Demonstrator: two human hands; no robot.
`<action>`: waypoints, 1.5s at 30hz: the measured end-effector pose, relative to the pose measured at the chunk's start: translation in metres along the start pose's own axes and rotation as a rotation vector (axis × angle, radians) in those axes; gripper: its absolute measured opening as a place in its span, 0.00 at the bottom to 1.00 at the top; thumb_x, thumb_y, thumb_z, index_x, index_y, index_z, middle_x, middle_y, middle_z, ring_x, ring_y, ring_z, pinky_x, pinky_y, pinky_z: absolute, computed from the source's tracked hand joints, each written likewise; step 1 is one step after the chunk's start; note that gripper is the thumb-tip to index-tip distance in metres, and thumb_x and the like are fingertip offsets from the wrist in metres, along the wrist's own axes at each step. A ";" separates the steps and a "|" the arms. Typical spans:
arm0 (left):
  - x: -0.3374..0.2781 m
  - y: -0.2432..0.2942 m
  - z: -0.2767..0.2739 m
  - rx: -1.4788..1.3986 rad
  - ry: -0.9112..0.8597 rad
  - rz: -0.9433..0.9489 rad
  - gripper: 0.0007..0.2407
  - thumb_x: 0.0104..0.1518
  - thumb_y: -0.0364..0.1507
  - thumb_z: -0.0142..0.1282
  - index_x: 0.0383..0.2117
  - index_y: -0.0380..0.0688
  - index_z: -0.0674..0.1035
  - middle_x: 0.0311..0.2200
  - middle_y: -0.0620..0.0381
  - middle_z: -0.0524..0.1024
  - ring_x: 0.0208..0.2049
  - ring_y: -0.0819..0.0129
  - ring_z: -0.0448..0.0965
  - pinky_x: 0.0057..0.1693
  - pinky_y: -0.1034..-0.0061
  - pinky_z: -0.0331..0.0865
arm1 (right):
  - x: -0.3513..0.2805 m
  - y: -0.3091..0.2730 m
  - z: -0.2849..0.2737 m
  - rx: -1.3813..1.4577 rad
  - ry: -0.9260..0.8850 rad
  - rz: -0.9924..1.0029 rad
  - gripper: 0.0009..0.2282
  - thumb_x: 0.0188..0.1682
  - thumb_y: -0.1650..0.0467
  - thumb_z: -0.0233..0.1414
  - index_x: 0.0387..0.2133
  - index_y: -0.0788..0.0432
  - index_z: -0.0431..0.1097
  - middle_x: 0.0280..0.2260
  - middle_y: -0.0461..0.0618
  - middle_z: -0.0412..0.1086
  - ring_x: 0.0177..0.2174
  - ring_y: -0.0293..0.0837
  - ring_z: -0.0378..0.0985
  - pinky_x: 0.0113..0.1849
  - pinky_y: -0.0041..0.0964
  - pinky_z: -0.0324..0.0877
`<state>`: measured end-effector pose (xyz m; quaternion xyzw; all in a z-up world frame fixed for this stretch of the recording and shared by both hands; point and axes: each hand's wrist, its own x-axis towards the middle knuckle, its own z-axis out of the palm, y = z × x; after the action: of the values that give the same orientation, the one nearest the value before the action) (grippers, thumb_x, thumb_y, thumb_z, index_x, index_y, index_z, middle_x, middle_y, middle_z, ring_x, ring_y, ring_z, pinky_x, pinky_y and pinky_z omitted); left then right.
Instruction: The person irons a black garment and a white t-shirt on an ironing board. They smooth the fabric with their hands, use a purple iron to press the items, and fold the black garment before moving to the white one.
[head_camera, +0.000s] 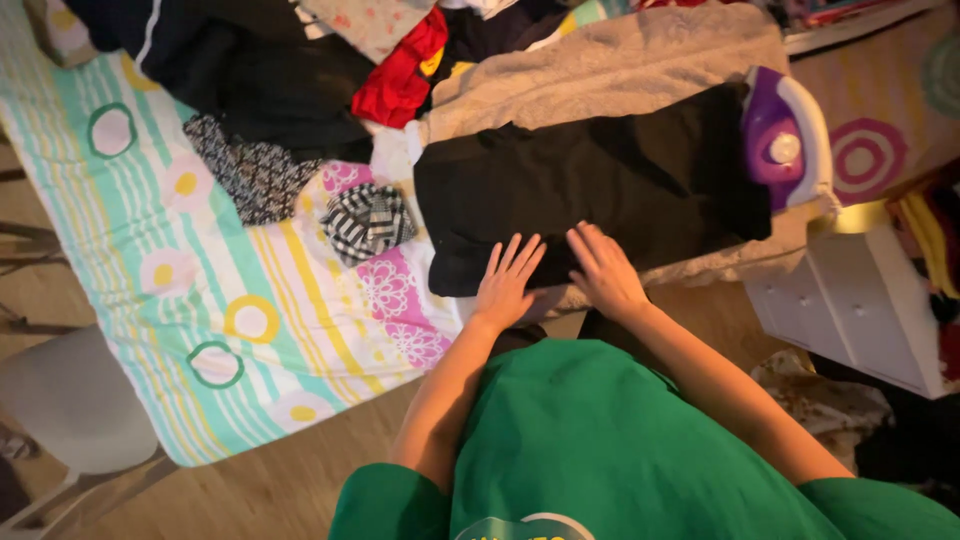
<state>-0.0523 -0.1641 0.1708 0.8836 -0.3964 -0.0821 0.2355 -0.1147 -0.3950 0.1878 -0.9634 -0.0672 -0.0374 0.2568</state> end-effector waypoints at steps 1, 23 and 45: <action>-0.001 -0.001 0.006 -0.001 0.000 0.011 0.38 0.48 0.37 0.67 0.69 0.47 0.62 0.71 0.58 0.55 0.73 0.53 0.50 0.73 0.52 0.45 | -0.004 0.003 0.000 -0.006 0.006 0.006 0.31 0.44 0.69 0.59 0.63 0.63 0.58 0.63 0.64 0.59 0.61 0.60 0.61 0.60 0.52 0.59; 0.023 0.042 0.070 0.207 0.039 -0.359 0.34 0.46 0.17 0.53 0.65 0.59 0.69 0.70 0.61 0.57 0.72 0.54 0.53 0.71 0.44 0.46 | -0.058 0.181 -0.071 -0.475 -0.312 -0.107 0.36 0.43 0.68 0.53 0.68 0.61 0.49 0.70 0.56 0.45 0.68 0.52 0.49 0.63 0.56 0.51; 0.049 0.045 0.010 -0.275 0.670 -0.594 0.18 0.55 0.12 0.42 0.49 0.41 0.76 0.47 0.42 0.79 0.52 0.44 0.77 0.57 0.62 0.70 | 0.007 0.176 -0.153 0.279 0.091 0.026 0.09 0.44 0.79 0.48 0.38 0.65 0.69 0.36 0.62 0.68 0.39 0.64 0.73 0.42 0.50 0.70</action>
<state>-0.0530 -0.2298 0.1859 0.8972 -0.0138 0.0922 0.4317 -0.0871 -0.6222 0.2344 -0.9164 -0.0476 -0.0679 0.3916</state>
